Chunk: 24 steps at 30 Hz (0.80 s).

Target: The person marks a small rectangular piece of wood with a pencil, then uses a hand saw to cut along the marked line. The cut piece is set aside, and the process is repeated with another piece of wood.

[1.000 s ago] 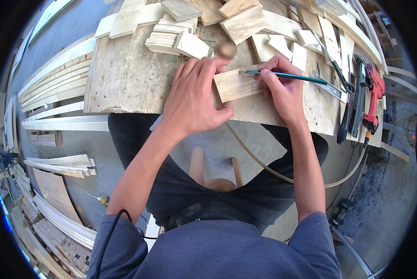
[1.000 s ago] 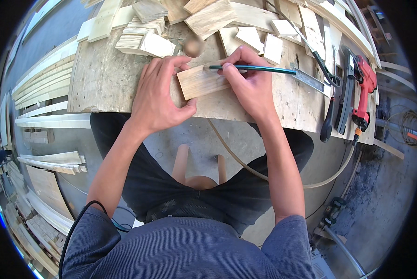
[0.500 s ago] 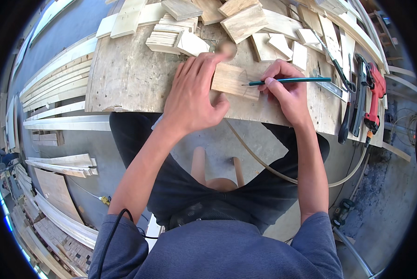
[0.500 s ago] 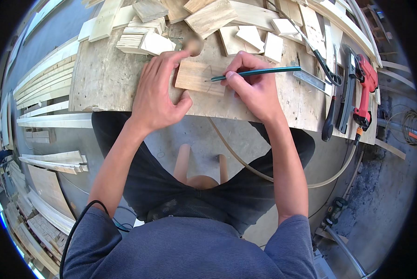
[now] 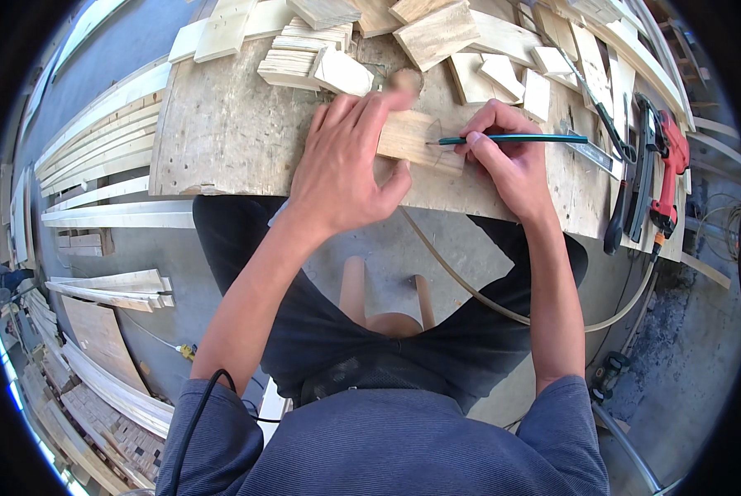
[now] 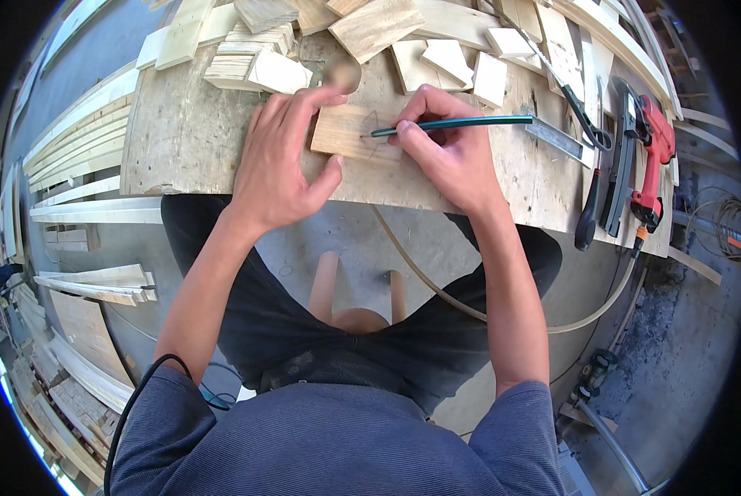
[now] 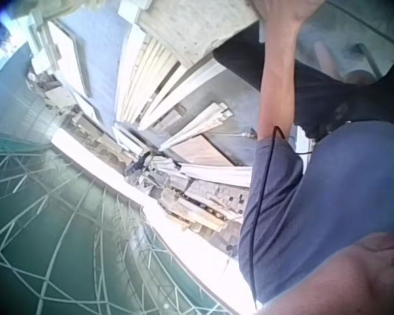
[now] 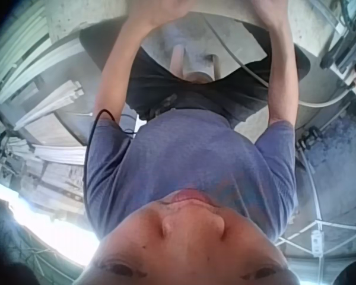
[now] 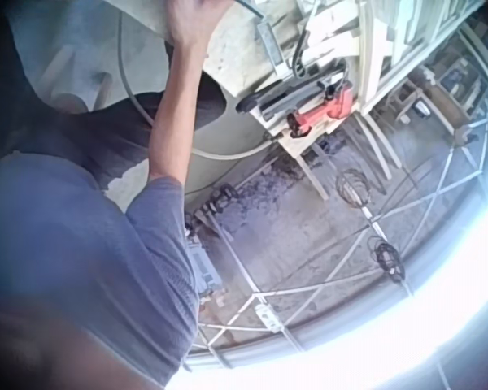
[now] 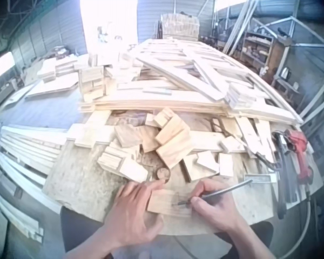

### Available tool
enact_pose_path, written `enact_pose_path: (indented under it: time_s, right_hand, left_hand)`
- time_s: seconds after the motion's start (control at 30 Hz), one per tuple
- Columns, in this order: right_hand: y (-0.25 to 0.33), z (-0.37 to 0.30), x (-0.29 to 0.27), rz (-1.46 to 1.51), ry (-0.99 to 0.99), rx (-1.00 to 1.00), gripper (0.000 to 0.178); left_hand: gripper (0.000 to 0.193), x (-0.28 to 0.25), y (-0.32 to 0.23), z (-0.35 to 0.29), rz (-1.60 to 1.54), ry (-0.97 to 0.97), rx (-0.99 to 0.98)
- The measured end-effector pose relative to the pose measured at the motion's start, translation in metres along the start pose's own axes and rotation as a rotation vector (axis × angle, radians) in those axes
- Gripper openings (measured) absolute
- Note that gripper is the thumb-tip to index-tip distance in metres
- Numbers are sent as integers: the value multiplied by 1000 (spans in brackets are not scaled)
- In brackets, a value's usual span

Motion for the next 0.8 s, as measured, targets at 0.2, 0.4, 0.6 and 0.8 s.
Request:
enact_pose_path:
  time_s: [0.2, 0.4, 0.6, 0.8]
  right_hand:
    - [-4, 1, -4, 17, 100, -25, 11]
    - [2, -1, 0, 31, -22, 16, 11]
    - [-2, 3, -1, 9, 69, 0, 14]
    - [0, 1, 0, 6, 35, -26, 11]
  left_hand:
    - [66, 0, 0, 0, 9, 3, -5]
    - [66, 0, -1, 1, 12, 4, -3]
    - [67, 1, 1, -1, 14, 7, -14]
    - [66, 2, 0, 0, 16, -9, -2]
Point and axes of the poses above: each hand's wrist, its own z-axis towards the middle knuckle, its own x-axis out of the palm, y = z × x, the point moved 10 cm from there along z, towards the middle knuckle, and after that the axes turned 8 degrees about z, right-handed, at the moved point
